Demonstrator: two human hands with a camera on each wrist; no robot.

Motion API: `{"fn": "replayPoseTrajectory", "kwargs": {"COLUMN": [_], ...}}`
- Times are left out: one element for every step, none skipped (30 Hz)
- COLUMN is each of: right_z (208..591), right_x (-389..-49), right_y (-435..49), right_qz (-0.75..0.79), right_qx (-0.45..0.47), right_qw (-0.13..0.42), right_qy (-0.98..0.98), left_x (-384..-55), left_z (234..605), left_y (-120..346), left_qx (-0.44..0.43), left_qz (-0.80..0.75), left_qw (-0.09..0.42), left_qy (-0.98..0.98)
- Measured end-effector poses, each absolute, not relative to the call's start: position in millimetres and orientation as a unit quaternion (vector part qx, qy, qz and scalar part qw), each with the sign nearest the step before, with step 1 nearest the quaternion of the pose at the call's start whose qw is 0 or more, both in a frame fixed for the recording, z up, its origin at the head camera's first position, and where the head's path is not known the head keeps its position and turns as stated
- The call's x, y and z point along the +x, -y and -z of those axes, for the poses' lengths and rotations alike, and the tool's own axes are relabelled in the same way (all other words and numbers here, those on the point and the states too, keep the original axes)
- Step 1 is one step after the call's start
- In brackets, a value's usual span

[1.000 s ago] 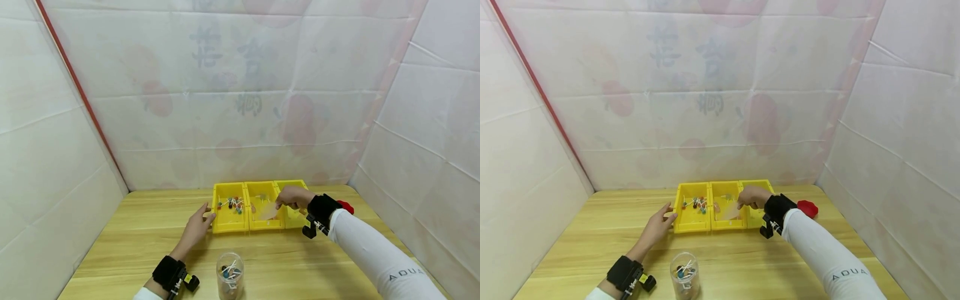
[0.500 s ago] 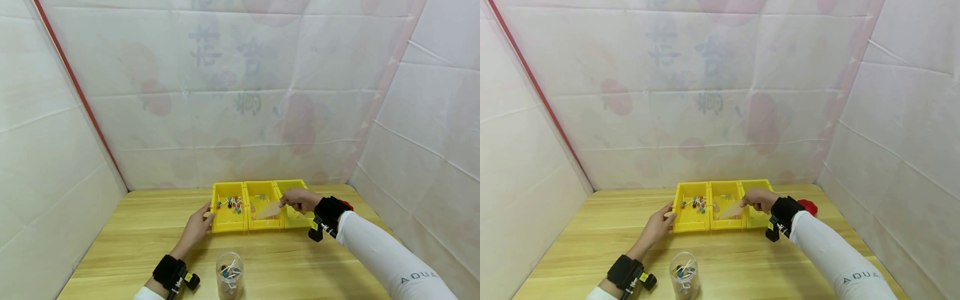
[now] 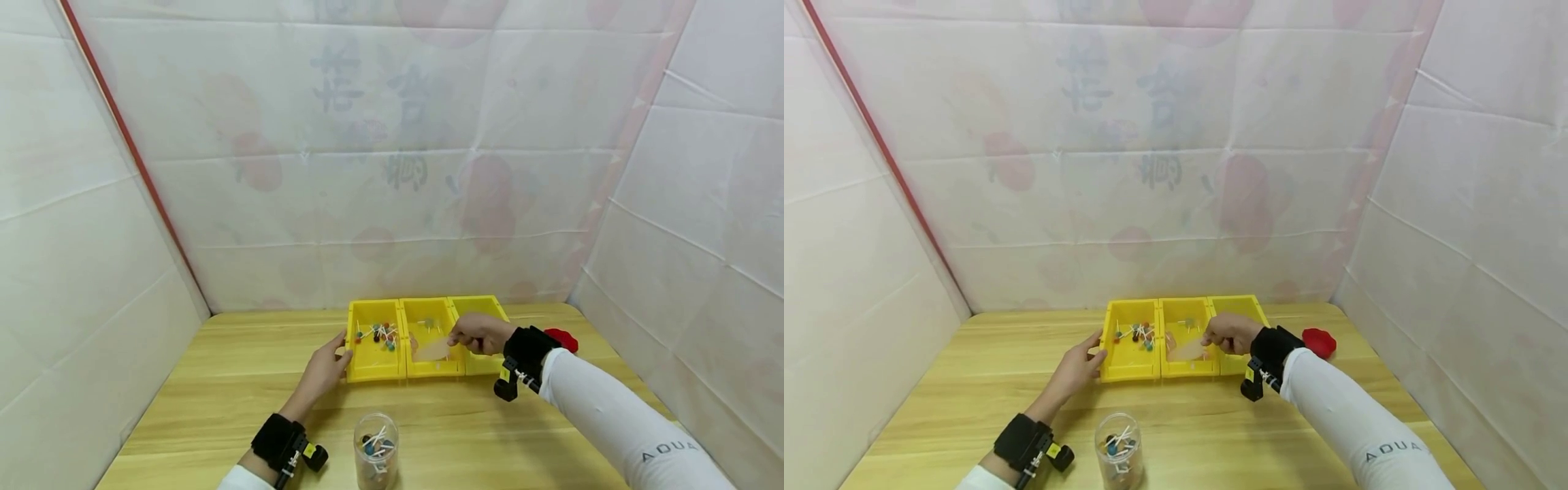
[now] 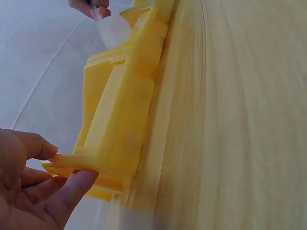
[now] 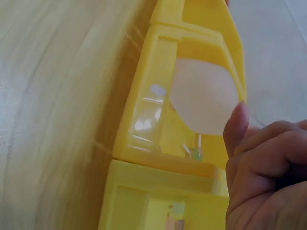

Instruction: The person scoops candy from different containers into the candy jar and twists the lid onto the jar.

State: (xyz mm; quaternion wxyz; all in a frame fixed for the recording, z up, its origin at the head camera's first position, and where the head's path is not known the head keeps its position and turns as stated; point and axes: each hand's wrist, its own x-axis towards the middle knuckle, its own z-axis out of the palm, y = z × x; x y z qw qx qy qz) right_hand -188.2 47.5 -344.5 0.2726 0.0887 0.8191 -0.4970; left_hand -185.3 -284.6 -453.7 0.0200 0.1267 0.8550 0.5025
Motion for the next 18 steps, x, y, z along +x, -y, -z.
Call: {"fn": "replayPoseTrajectory", "kwargs": {"right_z": [345,347,348,349,351,353,354,356,358,359,360,361,361,361,362,363,366,370], "right_x": [-188,-187,-186,-186,-185,-185,-184,-184,-183,-182,-182,-181,-180,-178,-177,-177,-178,-180], "right_y": [-46,-45,-44,-43,-42,-41,-40,-39,-38,-37,-35,-33,-30,-27,-25,-22,-20,-19], "right_qz": [0.497,0.5,0.503,0.504,0.504,0.504,0.508,0.513,0.517,0.523,0.527,0.535,0.539,0.542,0.546,0.543,0.541,0.542], "right_qx": [0.088,0.092,0.095,0.098,0.101,0.104,0.107,0.113,0.116,0.117,0.117,0.118,0.118,0.118,0.115,0.112,0.113,0.113], "right_qw": [0.269,0.262,0.255,0.248,0.24,0.233,0.226,0.217,0.209,0.202,0.193,0.185,0.176,0.166,0.157,0.151,0.144,0.139], "right_qy": [-0.82,-0.82,-0.821,-0.822,-0.824,-0.825,-0.825,-0.823,-0.822,-0.82,-0.819,-0.816,-0.815,-0.815,-0.815,-0.818,-0.821,-0.821], "left_x": [-186,-186,-186,-187,-187,-187,-187,-187,-187,-187,-187,-186,-186,-186,-186,-187,-187,-187], "left_z": [453,452,452,451,451,451,450,450,450,450,450,450,450,450,451,451,452,453], "left_y": [285,285,285,285,286,286,286,287,287,287,288,288,288,288,289,289,289,289], "left_qx": [0.126,0.123,0.12,0.116,0.115,0.113,0.112,0.111,0.111,0.112,0.114,0.114,0.115,0.117,0.119,0.121,0.122,0.123], "left_qz": [-0.502,-0.501,-0.5,-0.499,-0.497,-0.497,-0.497,-0.497,-0.498,-0.498,-0.499,-0.5,-0.5,-0.499,-0.497,-0.496,-0.493,-0.492], "left_qw": [0.021,0.021,0.021,0.021,0.021,0.023,0.025,0.028,0.031,0.033,0.036,0.037,0.038,0.038,0.037,0.036,0.035,0.035], "left_qy": [-0.856,-0.856,-0.857,-0.859,-0.86,-0.86,-0.86,-0.86,-0.86,-0.859,-0.859,-0.858,-0.858,-0.858,-0.858,-0.859,-0.86,-0.861]}}
